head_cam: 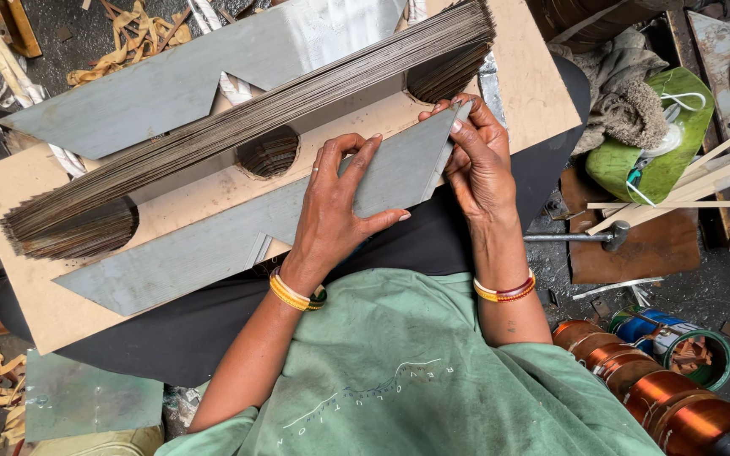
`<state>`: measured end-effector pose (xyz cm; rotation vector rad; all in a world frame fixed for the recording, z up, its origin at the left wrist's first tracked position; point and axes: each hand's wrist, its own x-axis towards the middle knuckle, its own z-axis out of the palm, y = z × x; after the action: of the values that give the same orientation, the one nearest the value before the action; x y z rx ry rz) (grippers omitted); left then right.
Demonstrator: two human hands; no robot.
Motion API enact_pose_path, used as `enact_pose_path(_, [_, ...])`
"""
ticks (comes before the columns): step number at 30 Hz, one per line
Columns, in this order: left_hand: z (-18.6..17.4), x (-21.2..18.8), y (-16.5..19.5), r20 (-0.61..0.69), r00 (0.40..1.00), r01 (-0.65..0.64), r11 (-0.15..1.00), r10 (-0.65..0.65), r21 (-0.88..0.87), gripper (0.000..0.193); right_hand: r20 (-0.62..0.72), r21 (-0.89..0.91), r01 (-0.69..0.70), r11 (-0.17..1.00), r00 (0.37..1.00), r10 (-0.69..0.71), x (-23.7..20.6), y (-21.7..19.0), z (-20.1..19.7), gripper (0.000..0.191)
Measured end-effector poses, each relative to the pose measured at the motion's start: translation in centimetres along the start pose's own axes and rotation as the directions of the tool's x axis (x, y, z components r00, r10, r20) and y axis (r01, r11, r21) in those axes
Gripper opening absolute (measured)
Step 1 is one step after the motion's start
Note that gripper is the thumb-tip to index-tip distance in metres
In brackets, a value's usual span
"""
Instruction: The person sits on the floor and repeatedly rubs the edges of thin metal sheets against a fixed abrasive strip on a wooden jig. They handle the sheets one at a time, flip them to work different edges, and stack the finished pieces on the jig.
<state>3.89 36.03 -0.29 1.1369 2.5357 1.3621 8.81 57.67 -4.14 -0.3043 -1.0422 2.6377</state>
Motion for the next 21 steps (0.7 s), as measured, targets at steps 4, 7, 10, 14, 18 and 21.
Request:
enact_pose_path(4, [-0.1,-0.2,0.1,-0.003,1.000,0.016,1.000,-0.017,-0.007,0.098,-0.008,-0.014,0.013,1.000,1.000,-0.013,0.0,0.1,-0.2,0.023])
enact_pose_path(7, [-0.5,-0.3,0.4,-0.074,0.996,-0.046,0.999,0.046,0.001,0.095,-0.022,-0.048,0.026,0.999,0.999,-0.027,-0.1,0.2,-0.3,0.025])
enact_pose_path(10, [-1.7,-0.1,1.1,-0.121,0.991,-0.052,0.999,0.052,0.006,0.094,-0.020,-0.081,0.018,0.997,1.000,-0.020,-0.2,0.1,-0.3,0.023])
enact_pose_path(14, [-5.7,0.5,3.7,-0.180,0.971,-0.139,0.984,0.159,0.115,0.092,-0.053,-0.016,0.012,1.000,0.999,-0.013,-0.6,-0.1,0.5,0.018])
enact_pose_path(18, [-12.1,0.0,9.1,-0.245,0.921,-0.119,0.817,0.304,0.564,0.089,-0.035,-0.048,0.038,0.998,0.999,-0.040,-0.6,-0.3,1.5,0.018])
enact_pose_path(21, [-17.9,-0.9,11.6,-0.145,0.914,-0.181,0.699,0.380,0.692,0.080,-0.035,-0.066,0.015,0.998,0.999,-0.017,-0.7,-0.3,1.6,0.018])
